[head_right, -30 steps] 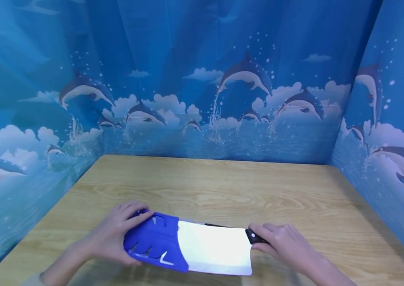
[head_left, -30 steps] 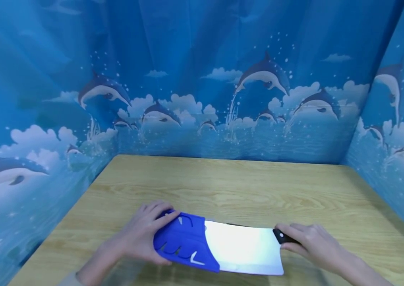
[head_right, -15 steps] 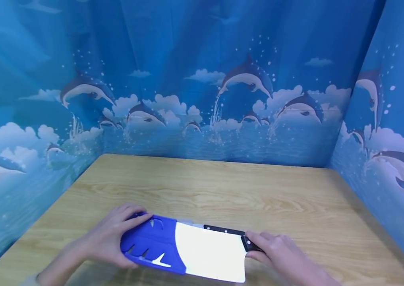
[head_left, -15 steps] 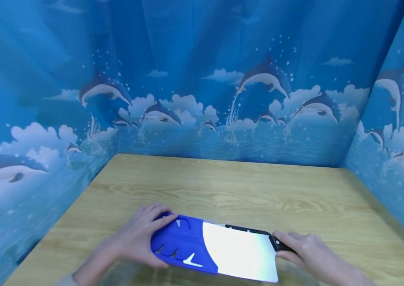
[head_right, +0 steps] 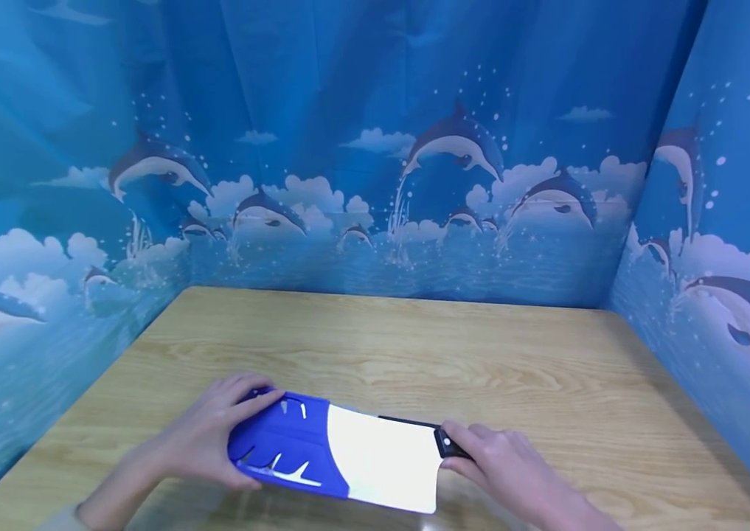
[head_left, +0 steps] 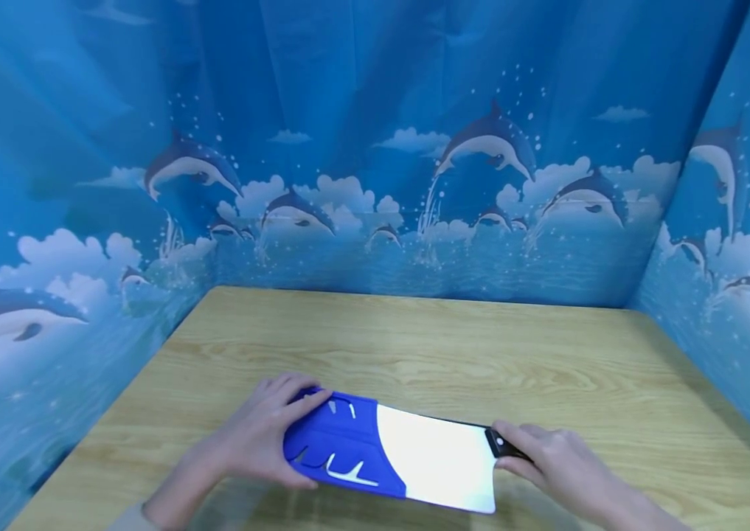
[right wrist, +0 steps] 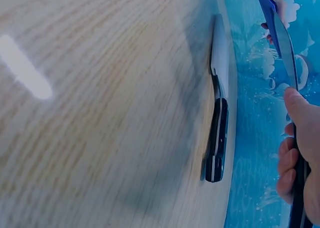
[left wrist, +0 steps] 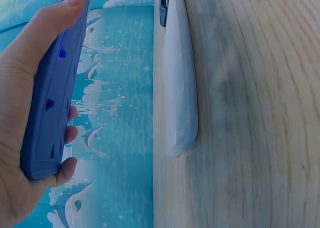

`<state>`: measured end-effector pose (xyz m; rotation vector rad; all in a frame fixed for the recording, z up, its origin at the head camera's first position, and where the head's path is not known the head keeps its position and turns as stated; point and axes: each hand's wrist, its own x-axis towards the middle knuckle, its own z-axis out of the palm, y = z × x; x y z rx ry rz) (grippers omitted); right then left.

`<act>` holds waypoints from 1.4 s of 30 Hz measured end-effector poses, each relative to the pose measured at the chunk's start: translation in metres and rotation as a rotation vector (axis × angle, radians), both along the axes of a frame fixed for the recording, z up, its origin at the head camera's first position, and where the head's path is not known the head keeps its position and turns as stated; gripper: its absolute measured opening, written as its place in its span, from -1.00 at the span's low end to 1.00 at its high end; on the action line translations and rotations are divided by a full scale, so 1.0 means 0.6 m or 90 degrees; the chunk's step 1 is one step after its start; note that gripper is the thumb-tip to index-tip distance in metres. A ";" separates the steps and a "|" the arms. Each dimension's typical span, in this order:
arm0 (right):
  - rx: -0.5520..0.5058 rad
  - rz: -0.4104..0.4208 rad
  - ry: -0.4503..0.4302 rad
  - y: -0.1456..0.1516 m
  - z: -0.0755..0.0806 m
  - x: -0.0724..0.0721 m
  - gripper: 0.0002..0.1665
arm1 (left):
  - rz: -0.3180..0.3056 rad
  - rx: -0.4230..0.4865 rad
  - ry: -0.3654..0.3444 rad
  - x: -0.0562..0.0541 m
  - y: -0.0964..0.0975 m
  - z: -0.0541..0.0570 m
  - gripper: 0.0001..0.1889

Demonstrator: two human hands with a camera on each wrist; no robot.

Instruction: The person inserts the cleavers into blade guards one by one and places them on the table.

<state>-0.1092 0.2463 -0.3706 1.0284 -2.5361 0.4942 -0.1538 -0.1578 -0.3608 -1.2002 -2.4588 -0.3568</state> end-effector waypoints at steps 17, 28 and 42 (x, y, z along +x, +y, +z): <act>0.027 -0.030 -0.096 -0.025 0.002 0.002 -0.53 | 0.009 -0.009 -0.057 0.002 0.009 -0.012 0.04; 0.013 -0.014 -0.046 -0.032 -0.011 -0.004 -0.61 | 0.001 -0.009 -0.030 -0.001 0.015 -0.017 0.06; 0.019 -0.034 0.013 -0.063 -0.009 -0.012 -0.68 | 0.021 -0.023 -0.127 0.000 0.044 -0.010 0.02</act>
